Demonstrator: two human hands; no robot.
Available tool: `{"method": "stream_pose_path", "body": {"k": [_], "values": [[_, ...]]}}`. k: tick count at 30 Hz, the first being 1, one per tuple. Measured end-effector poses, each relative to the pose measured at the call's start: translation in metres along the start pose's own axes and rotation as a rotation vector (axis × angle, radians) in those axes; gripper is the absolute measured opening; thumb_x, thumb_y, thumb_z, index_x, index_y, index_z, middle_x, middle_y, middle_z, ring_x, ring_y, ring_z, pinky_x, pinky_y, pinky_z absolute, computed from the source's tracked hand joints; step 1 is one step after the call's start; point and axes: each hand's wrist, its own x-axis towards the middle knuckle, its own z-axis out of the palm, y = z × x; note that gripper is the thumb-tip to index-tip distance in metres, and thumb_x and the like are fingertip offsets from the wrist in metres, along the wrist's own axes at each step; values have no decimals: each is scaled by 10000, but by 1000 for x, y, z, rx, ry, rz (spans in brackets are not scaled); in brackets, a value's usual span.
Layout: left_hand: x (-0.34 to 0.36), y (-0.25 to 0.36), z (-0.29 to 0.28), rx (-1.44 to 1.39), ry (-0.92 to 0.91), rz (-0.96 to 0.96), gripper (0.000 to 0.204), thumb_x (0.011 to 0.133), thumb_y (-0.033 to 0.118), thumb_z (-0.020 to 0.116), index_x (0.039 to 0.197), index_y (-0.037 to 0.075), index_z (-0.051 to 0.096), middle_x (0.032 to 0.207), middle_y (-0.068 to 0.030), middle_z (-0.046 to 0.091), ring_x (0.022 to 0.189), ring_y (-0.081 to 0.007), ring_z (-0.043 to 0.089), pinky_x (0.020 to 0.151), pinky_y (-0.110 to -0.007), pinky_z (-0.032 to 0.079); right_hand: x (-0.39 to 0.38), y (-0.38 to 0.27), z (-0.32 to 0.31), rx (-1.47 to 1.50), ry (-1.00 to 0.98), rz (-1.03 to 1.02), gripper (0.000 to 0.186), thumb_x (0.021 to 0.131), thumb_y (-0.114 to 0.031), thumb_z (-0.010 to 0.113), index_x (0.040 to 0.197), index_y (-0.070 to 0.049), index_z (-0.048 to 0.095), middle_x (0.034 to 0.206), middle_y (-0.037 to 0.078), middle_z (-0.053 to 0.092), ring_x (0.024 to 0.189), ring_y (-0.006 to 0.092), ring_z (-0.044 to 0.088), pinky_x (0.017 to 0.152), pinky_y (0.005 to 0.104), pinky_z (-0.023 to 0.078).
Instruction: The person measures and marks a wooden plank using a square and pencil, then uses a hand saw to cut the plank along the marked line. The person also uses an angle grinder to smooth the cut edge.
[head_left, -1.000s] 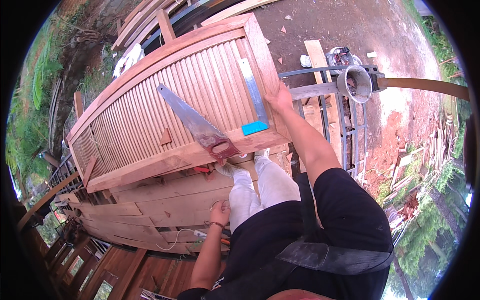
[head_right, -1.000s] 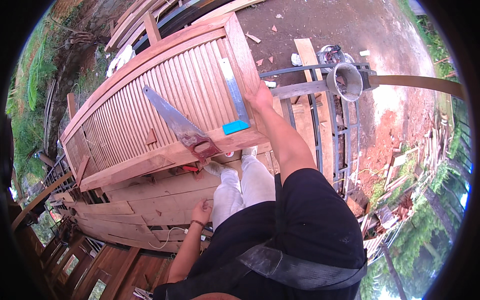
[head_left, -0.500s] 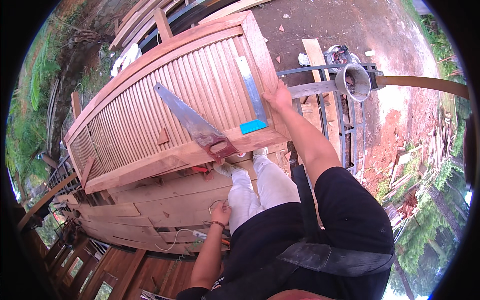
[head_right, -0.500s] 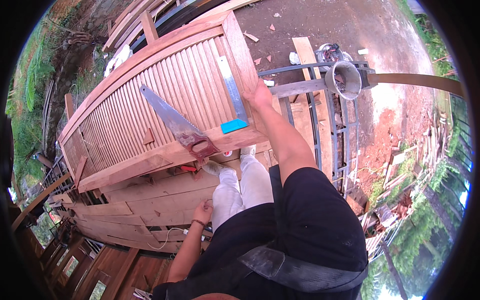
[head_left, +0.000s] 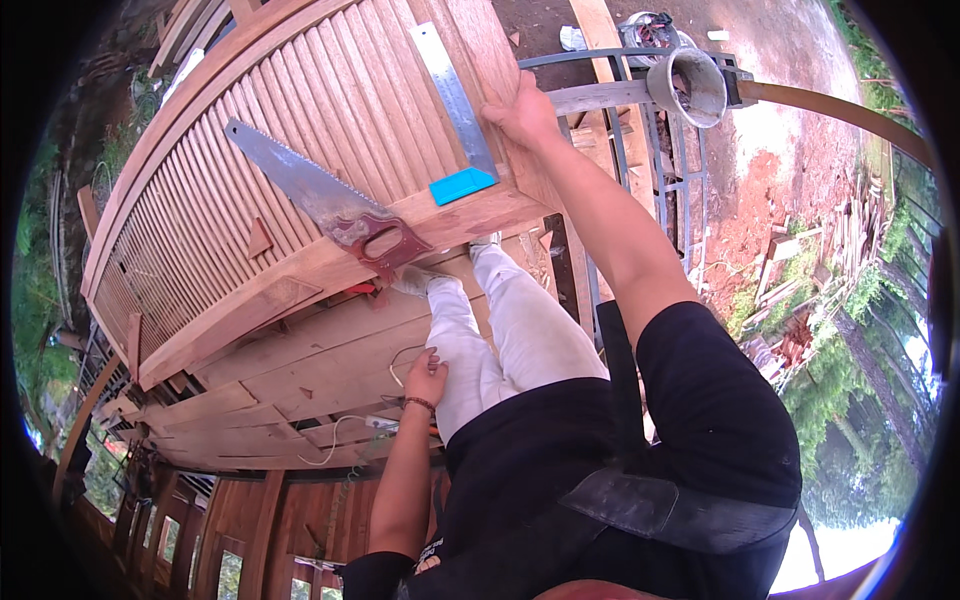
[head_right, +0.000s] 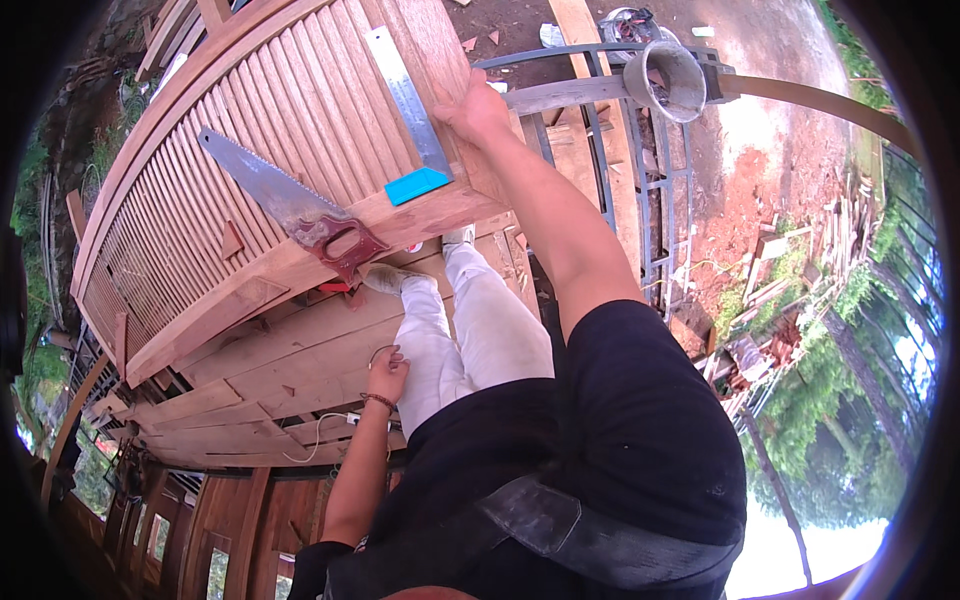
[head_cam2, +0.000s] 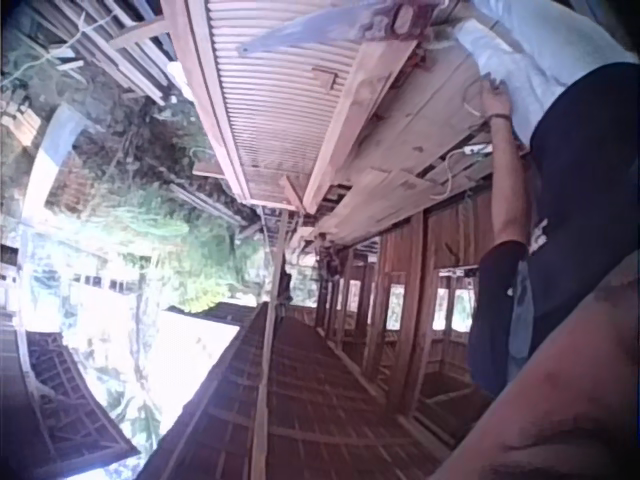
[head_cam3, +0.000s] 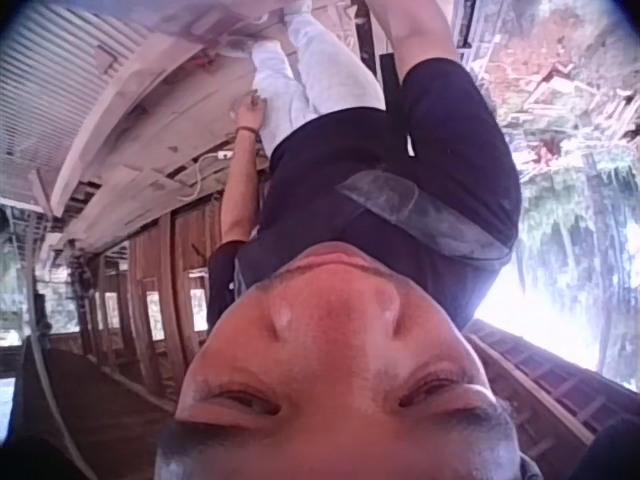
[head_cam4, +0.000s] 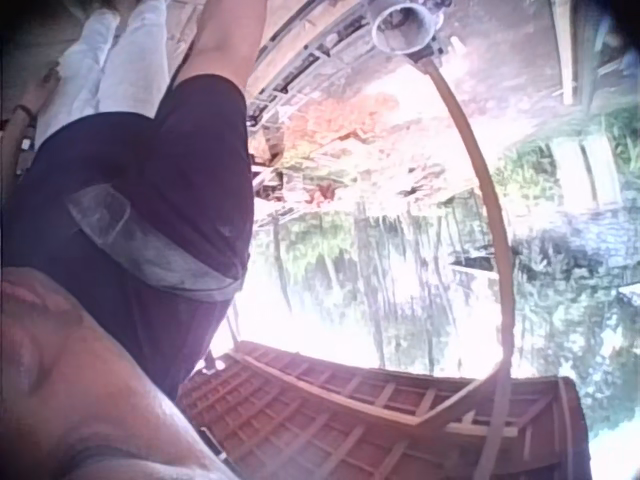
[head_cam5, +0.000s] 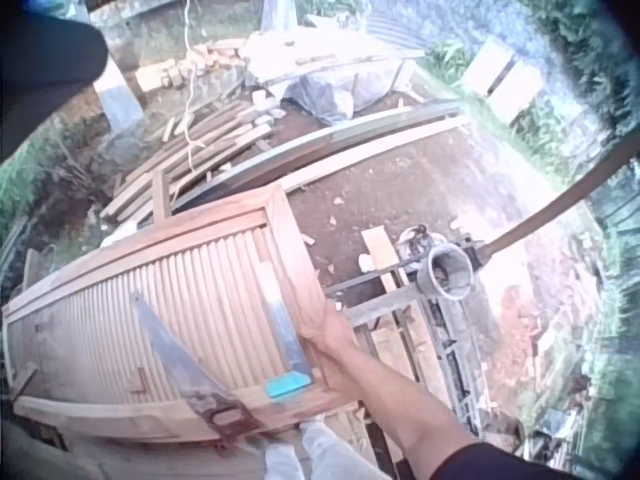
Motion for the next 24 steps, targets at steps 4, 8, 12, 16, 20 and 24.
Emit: {"method": "stream_pose_path", "body": {"k": [4,8,12,16,20,24], "values": [[-1,-2,3,-48,-2,-18,448,856,169,694,1267,22,595,1073,-153,692,932,-229,683,842,-356,550,5,2,1,-7,16,-4,794,704,-444,778,1249,23,439,1135,276,645,1069,409,635,948,446,497],[8,-13,11,-71,-9,-31,446,853,167,694,1265,23,600,1062,-150,697,922,-229,686,843,-353,550,7,8,12,13,71,-18,820,713,-476,773,1257,40,441,1146,279,644,1074,402,636,948,435,495],[11,-29,21,-34,-25,-17,438,854,164,688,1261,25,605,1051,-146,700,911,-230,686,839,-348,549,6,8,17,37,87,-14,839,720,-494,773,1264,47,433,1159,276,639,1083,398,634,948,426,495],[18,-22,22,1,-63,-11,439,857,165,684,1264,21,603,1050,-146,698,898,-232,683,825,-347,548,8,12,17,21,87,-35,869,719,-526,778,1269,46,424,1168,267,636,1099,378,634,950,420,498],[31,-9,24,2,-76,22,442,862,166,680,1269,14,597,1065,-148,691,898,-232,678,808,-350,545,24,27,8,45,-70,-143,937,729,-601,763,1299,61,424,1201,261,631,1113,353,634,969,406,489],[32,11,17,22,-85,73,440,869,157,676,1276,15,589,1081,-146,687,908,-211,674,777,-336,536,31,58,-6,420,-9,-147,953,750,-656,722,1323,60,463,1228,255,628,1120,334,632,983,403,480]]}}
